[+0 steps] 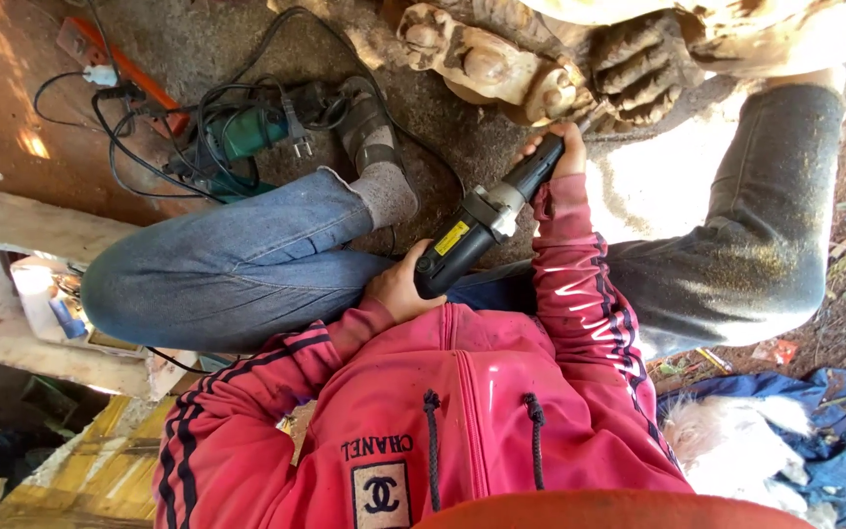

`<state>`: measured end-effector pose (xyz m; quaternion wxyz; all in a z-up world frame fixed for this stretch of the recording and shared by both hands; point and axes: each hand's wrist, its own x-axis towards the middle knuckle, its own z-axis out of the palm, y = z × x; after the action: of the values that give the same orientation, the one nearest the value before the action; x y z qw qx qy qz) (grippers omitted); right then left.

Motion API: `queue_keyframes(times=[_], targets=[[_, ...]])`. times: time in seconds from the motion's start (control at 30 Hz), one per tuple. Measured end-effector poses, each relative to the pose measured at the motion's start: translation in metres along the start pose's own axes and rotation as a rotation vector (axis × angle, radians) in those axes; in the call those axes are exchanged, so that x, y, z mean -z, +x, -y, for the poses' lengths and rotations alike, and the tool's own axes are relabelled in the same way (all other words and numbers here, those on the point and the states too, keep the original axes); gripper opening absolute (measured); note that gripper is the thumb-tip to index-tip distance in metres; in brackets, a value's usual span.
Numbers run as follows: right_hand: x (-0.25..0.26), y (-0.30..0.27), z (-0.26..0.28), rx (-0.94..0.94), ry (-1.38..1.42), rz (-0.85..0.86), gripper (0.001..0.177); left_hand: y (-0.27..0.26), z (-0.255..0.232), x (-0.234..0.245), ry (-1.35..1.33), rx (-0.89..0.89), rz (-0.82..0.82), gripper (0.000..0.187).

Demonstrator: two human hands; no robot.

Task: Carving and detailing a large wooden sculpture using a power carving tool

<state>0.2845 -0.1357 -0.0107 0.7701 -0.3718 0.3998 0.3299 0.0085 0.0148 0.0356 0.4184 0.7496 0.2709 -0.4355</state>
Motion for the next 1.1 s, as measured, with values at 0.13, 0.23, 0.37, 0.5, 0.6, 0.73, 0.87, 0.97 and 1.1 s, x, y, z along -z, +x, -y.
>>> queue_keyframes(times=[0.13,0.23,0.37,0.5,0.6,0.73,0.87,0.97,1.1], targets=[[-0.003,-0.002,0.002,0.032,0.011,-0.035,0.016,0.002,-0.009,0.002,-0.026,-0.016,-0.006,0.098],[-0.005,0.000,0.006,0.020,0.012,-0.031,0.015,0.003,-0.016,0.005,-0.018,-0.020,-0.002,0.097],[0.004,0.011,0.008,0.029,0.004,-0.048,0.014,0.005,-0.015,0.001,0.013,-0.028,0.002,0.100],[0.005,0.010,0.007,0.051,-0.020,-0.059,0.014,0.007,-0.012,0.001,-0.003,-0.056,0.012,0.100],[0.020,0.023,0.005,0.047,-0.013,-0.044,0.016,0.006,-0.007,-0.002,-0.015,-0.056,0.018,0.100],[0.017,0.015,0.002,0.049,0.014,-0.041,0.016,0.007,-0.005,-0.005,0.007,-0.055,0.026,0.100],[-0.005,-0.008,0.004,0.057,0.000,-0.058,0.014,0.002,-0.011,0.000,-0.012,-0.043,0.025,0.100],[-0.002,-0.001,0.007,0.061,-0.017,-0.070,0.013,0.005,-0.014,0.001,-0.024,-0.040,0.019,0.101],[0.004,0.008,0.008,0.070,-0.027,-0.061,0.016,0.012,-0.013,-0.001,-0.051,-0.057,0.024,0.100]])
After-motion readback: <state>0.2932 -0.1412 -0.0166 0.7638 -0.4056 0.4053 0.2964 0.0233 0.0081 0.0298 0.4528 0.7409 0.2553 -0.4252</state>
